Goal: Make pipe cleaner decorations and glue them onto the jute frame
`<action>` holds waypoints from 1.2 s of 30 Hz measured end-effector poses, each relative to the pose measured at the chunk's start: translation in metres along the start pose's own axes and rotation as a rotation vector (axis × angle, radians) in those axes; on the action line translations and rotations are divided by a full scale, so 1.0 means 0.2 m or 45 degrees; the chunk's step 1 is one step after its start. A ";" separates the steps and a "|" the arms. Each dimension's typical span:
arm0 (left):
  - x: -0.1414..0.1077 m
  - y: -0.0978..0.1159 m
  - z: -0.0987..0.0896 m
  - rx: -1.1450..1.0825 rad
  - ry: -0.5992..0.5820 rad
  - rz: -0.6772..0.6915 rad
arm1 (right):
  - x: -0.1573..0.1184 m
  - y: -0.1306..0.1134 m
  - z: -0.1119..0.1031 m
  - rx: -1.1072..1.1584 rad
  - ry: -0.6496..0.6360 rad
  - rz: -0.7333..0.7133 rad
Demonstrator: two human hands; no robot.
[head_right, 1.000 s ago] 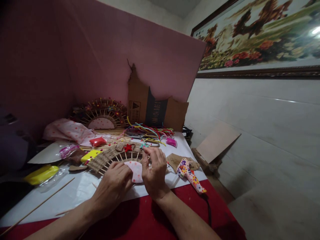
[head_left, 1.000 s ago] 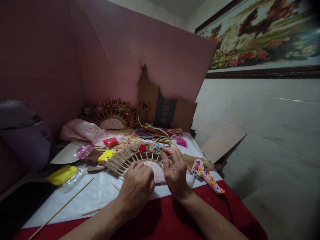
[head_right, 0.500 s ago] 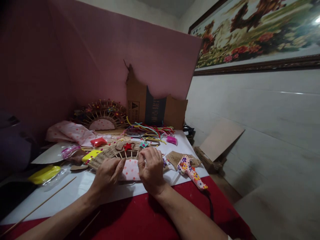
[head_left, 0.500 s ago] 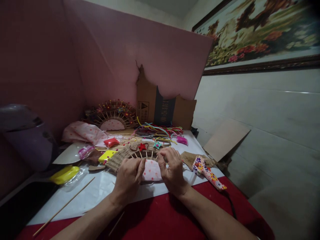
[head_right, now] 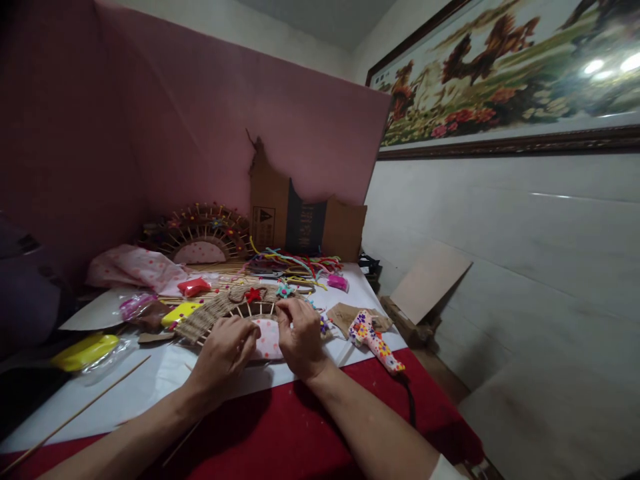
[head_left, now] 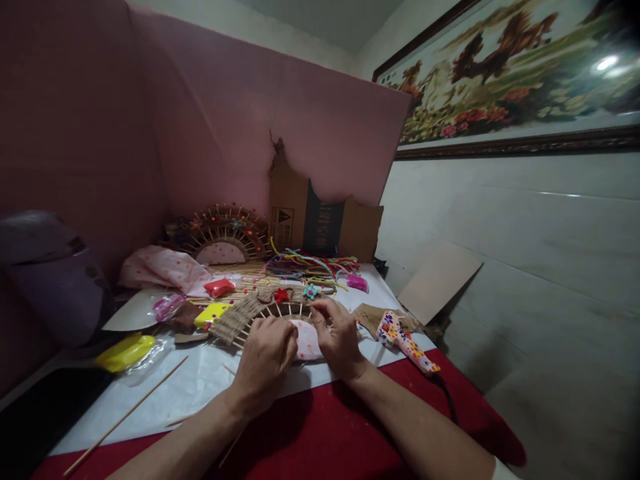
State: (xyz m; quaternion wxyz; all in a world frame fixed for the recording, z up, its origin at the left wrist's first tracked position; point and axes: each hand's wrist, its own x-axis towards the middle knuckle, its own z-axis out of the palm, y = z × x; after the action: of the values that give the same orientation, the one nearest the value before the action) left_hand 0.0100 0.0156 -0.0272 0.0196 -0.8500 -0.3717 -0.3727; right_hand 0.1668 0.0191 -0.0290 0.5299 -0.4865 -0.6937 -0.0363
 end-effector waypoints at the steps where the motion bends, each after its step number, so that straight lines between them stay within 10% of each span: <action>1: 0.00 0.00 0.00 0.002 -0.002 0.006 | 0.00 0.00 0.00 0.009 0.000 0.007; 13: -0.01 0.03 0.00 -0.011 -0.103 0.019 | 0.24 0.02 -0.23 0.060 0.270 0.225; 20: 0.00 0.03 0.01 0.010 -0.110 0.060 | 0.52 0.36 -0.15 -0.609 -0.535 0.248; 36: -0.01 0.02 0.03 -0.054 -0.033 0.067 | 0.64 0.64 0.11 -0.989 -1.067 0.367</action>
State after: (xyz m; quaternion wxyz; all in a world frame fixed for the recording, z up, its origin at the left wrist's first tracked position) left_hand 0.0161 0.0137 -0.0320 0.0064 -0.8646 -0.3415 -0.3686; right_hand 0.2462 0.1793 0.0003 -0.0068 -0.7071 -0.7068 -0.0200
